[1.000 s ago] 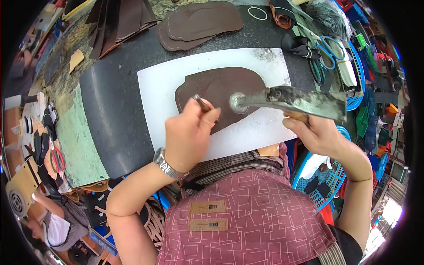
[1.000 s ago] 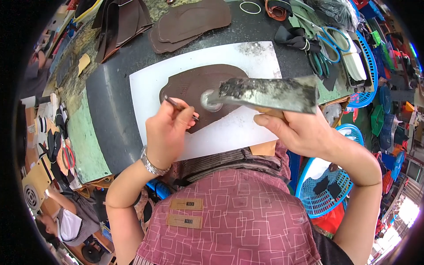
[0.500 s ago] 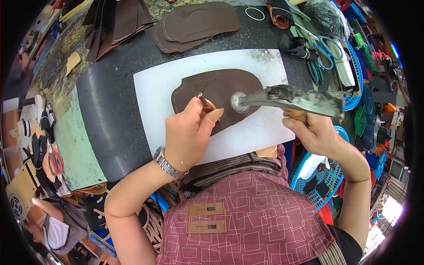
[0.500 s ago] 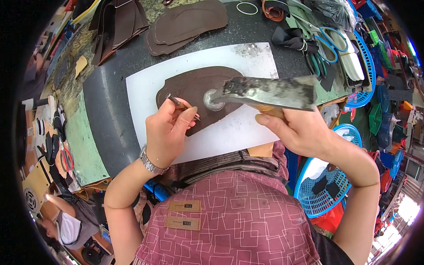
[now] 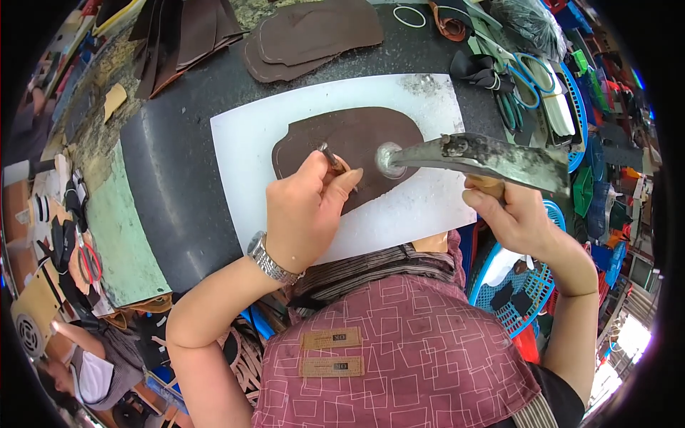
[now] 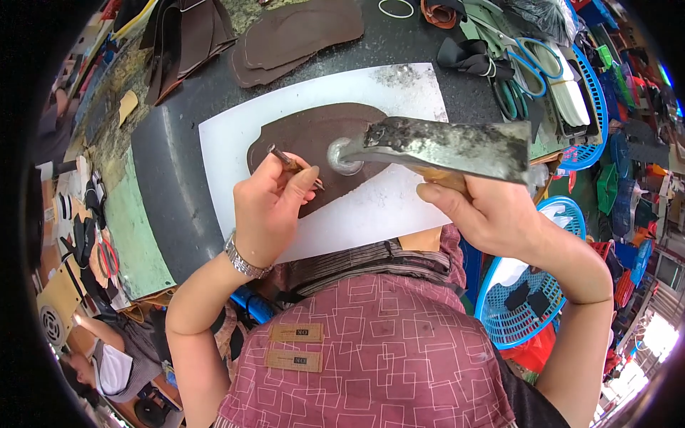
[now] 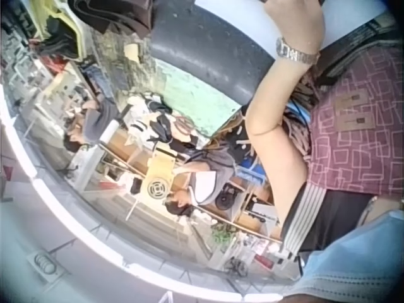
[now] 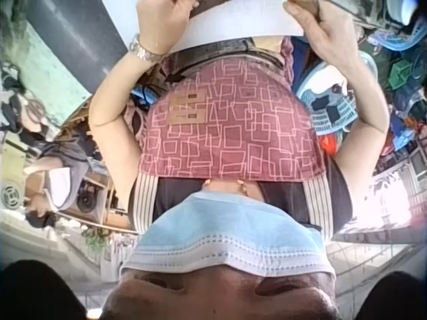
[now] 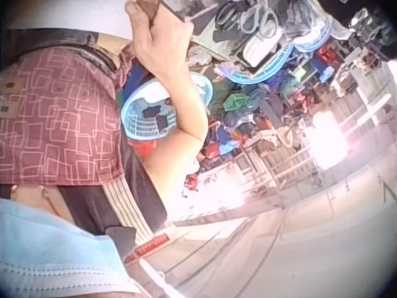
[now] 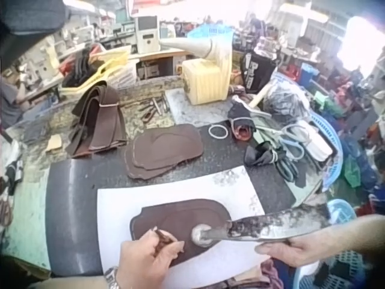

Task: The person is organizing leather shoe components and using a hammer with a punch tool to create markings or holes on them.

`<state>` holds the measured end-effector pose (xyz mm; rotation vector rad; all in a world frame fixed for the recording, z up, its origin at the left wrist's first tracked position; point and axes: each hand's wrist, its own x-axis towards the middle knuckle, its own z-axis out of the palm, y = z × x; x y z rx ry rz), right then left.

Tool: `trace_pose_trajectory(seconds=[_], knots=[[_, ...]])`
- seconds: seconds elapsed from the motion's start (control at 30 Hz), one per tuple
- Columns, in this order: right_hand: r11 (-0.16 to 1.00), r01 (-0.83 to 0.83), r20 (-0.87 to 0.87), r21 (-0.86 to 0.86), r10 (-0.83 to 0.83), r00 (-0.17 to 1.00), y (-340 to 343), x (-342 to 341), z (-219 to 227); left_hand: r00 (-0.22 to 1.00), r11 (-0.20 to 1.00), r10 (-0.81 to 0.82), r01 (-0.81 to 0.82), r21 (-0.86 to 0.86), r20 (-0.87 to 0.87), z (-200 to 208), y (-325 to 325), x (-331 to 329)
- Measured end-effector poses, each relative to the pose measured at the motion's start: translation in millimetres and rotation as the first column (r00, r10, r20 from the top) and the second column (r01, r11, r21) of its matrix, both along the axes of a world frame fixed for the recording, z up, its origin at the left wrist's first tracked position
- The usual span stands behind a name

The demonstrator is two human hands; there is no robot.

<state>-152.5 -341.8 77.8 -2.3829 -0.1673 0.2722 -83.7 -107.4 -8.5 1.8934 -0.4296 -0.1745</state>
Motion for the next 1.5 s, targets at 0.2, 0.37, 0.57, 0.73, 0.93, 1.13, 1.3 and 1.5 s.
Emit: trace_pose_trajectory(seconds=[0.2,0.37,0.57,0.73,0.93,1.13,1.3,1.5], knots=[[0.992,-0.110,0.128,0.066,0.101,0.987,-10.1,-7.3,12.6,0.946,0.967,-0.130,0.054,0.248,0.297,9.6,3.4,-1.1],[0.991,-0.037,0.102,-0.126,0.051,0.993,3.6,-2.7,13.0,0.771,0.915,-0.321,0.101,0.391,0.550,10.2,2.1,-3.3],[0.969,-0.241,0.165,0.056,0.229,0.959,2.8,-3.6,-17.7,0.990,0.999,-0.018,0.012,-0.042,-0.140,11.4,22.3,8.2],[0.977,-0.210,0.023,-0.027,0.211,0.977,16.5,-4.7,-14.4,0.927,0.994,-0.052,0.013,-0.106,-0.372,26.1,39.2,-10.2],[0.982,-0.181,0.036,-0.049,0.183,0.982,17.5,-8.4,-16.5,0.983,0.989,-0.111,0.123,0.078,-0.146,14.4,45.7,-12.1],[0.968,-0.220,0.080,-0.121,0.230,0.970,24.4,3.6,12.8,0.942,0.970,-0.139,0.067,0.233,0.305,9.0,46.3,-14.2],[0.917,-0.287,-0.080,-0.279,0.275,0.958,35.8,5.7,24.3,0.801,0.902,-0.340,0.129,0.413,0.492,12.0,40.8,-15.0],[0.990,-0.142,0.076,-0.023,0.144,0.987,21.6,-5.3,-2.1,0.995,0.998,-0.049,0.052,0.032,-0.090,11.4,29.7,-8.8]])
